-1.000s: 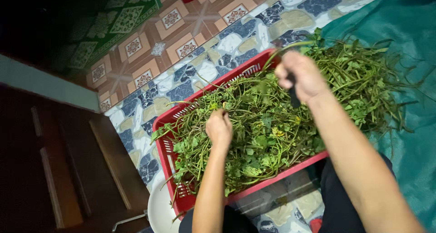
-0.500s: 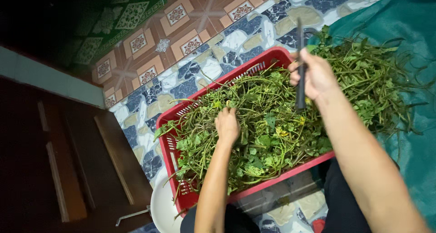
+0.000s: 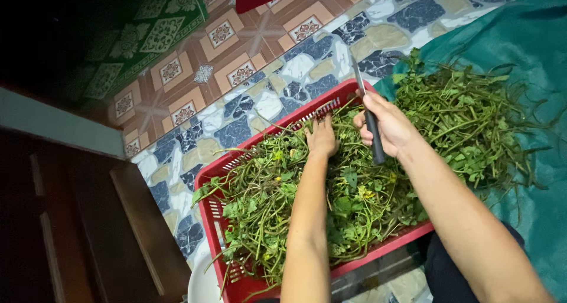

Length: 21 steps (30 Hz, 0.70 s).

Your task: The person sits on the floor and uses a knife to trim green leafy vegetables. They pick up stems from a red basket, cut off the ends or unwanted parts, and place the trimmed pieces into a white bowl or onto a green mat.

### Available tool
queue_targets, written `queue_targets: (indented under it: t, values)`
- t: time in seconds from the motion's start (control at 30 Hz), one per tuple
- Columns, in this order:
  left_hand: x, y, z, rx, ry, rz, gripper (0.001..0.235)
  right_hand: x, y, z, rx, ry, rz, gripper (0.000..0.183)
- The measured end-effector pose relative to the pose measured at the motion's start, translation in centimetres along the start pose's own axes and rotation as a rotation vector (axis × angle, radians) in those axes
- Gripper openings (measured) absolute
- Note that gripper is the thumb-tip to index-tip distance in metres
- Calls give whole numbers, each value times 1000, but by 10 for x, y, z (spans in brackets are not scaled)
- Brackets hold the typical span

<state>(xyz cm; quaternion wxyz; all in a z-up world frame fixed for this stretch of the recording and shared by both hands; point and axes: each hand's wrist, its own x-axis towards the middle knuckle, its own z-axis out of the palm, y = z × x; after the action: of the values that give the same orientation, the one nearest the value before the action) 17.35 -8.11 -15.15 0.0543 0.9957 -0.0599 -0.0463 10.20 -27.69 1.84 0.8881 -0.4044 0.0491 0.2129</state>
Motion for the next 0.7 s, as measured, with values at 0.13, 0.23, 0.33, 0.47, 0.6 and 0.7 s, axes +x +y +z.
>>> queue_targets:
  t: [0.13, 0.23, 0.33, 0.47, 0.6, 0.7]
  values:
    - [-22, -2, -2, 141, -463, 12, 49, -1, -3, -1, -11, 5, -51, 35]
    - [-59, -9, -11, 64, -412, 85, 37, -3, -1, 6, -93, 81, -25, 39]
    - [-82, -22, -56, -89, -401, 26, 41, -7, -1, 9, -222, 10, -93, 47]
    - [-118, -56, -138, -212, -89, 16, 39, -15, -3, 18, -389, 27, -182, 57]
    - [-156, -62, -224, -347, 91, -68, 30, -32, -6, 27, -456, 18, -205, 60]
    - [-180, -58, -289, -401, 199, -138, 22, -39, -7, 33, -476, -11, -234, 60]
